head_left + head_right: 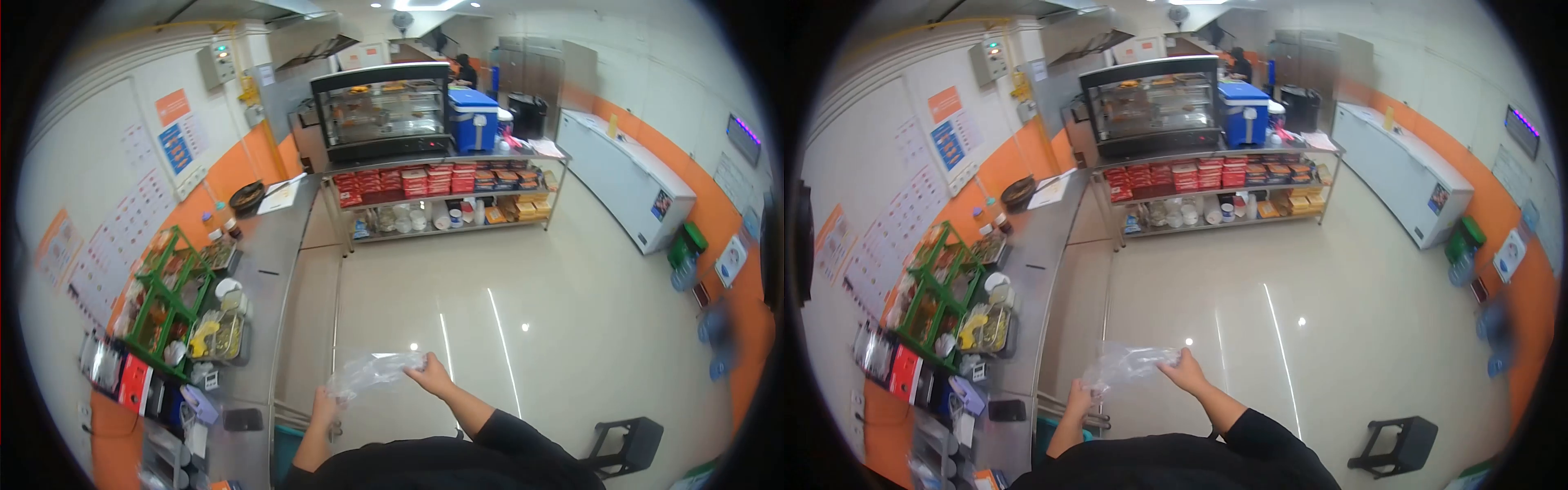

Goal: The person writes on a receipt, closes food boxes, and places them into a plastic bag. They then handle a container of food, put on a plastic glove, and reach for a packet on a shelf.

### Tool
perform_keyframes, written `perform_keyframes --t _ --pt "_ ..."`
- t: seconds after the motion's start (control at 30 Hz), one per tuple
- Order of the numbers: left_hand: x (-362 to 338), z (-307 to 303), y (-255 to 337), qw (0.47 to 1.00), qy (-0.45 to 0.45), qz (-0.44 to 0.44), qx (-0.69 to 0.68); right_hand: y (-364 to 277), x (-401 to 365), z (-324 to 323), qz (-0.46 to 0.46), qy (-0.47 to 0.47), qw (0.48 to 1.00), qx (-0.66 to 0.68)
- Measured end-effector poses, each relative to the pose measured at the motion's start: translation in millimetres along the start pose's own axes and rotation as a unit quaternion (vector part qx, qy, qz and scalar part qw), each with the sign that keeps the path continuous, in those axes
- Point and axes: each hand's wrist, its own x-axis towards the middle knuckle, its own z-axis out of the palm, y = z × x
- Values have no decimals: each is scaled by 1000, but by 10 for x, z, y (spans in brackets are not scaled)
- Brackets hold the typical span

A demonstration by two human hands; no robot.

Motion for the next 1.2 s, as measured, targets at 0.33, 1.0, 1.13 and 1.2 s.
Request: perform_keyframes --t 0.33,1.0,1.13,1.2 --pt "1309 772 456 887 -28 212 410 442 1251 -13 250 35 851 459" --pt "4398 3975 2630 895 -378 148 182 252 4283 -1595 115 431 746 495" --pt "4881 4380 2782 810 -477 266 214 207 4940 -1929 146 369 829 393" --pt "5282 4506 3028 768 -423 297 378 109 5323 -1963 111 221 928 279"
